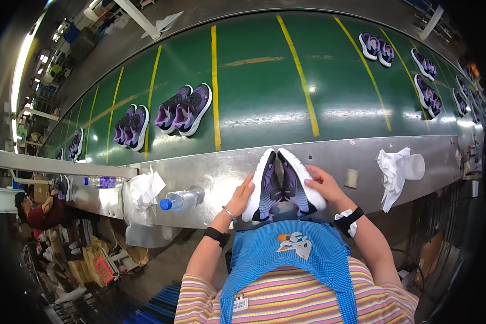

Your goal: Inspecting and cleaning shoes on a factory production line using a sponge and cloth.

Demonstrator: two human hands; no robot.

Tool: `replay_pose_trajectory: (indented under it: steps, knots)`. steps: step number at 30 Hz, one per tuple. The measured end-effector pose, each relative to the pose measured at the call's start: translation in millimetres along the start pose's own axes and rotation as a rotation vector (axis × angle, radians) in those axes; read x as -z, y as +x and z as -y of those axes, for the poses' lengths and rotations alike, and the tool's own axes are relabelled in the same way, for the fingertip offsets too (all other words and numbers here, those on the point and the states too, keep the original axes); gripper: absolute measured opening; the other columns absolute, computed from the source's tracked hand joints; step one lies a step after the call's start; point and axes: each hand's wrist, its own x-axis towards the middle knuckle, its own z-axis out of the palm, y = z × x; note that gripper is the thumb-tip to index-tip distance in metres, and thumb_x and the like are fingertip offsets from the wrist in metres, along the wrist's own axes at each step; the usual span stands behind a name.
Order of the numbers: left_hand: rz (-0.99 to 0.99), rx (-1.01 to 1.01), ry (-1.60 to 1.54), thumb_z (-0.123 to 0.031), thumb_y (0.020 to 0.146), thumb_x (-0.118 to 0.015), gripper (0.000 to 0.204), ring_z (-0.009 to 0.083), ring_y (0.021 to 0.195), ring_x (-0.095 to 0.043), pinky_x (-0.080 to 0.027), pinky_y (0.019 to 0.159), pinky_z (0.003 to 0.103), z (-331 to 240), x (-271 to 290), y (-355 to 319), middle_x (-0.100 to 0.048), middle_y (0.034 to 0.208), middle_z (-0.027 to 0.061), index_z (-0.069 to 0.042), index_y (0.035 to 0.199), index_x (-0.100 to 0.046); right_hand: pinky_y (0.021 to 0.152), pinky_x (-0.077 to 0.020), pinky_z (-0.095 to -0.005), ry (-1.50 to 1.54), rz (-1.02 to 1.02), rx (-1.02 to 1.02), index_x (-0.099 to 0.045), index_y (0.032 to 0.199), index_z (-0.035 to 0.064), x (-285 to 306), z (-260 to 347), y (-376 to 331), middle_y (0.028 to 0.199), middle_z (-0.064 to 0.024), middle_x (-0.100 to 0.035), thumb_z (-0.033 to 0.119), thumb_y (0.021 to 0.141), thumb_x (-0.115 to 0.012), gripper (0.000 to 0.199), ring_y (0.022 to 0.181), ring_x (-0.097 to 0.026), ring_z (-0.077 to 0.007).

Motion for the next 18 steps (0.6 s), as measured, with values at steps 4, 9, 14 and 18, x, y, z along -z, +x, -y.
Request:
replay_pose_trajectory:
  steps: [4,9,14,18]
  knots:
    - [-0.097,0.015,-0.150,-0.034,0.092,-0.034,0.052,0.0191,0.115,-0.039,-0.028,0.096,0.027,-5,-1,2,-0.040,0.126,0.0139,0.003,0.129,-0.030,0.062,-0.0451,-0.0256,0.217,-0.123,-0.085,-0.045,0.121,0.0069,-6,17,0,0.083,-0.0096,-0.058,0.016,0.077,-0.063,0.048,0.071,-0.056,-0.0131]
    - [-0.212,0.006,-0.252,-0.034,0.092,-0.033,0.050,0.0166,0.106,-0.045,-0.034,0.091,0.027,-7,7,9,-0.046,0.120,0.0111,0.002,0.127,-0.033,0.061,-0.0456,-0.0258,0.296,-0.211,-0.064,-0.044,0.120,0.0034,-19,33,5,0.084,-0.0115,-0.058,0.017,0.079,-0.061,0.047,0.072,-0.057,-0.0139]
    - [-0.291,0.205,-0.564,-0.034,0.091,-0.035,0.046,0.0207,0.095,-0.053,-0.042,0.084,0.031,-9,16,11,-0.052,0.110,0.0131,0.001,0.118,-0.041,0.066,-0.0466,-0.0264,0.406,-0.216,-0.030,-0.042,0.119,0.0003,-32,42,7,0.092,-0.0119,-0.057,0.019,0.081,-0.059,0.046,0.079,-0.057,-0.0149]
    - [-0.303,0.268,-1.001,-0.035,0.091,-0.032,0.043,0.0272,0.100,-0.052,-0.042,0.088,0.041,-28,14,6,-0.051,0.111,0.0148,-0.002,0.118,-0.041,0.082,-0.0468,-0.0336,0.735,-0.100,0.002,-0.038,0.119,-0.0011,-36,27,24,0.108,-0.0145,-0.053,0.024,0.089,-0.042,0.040,0.095,-0.056,-0.0217]
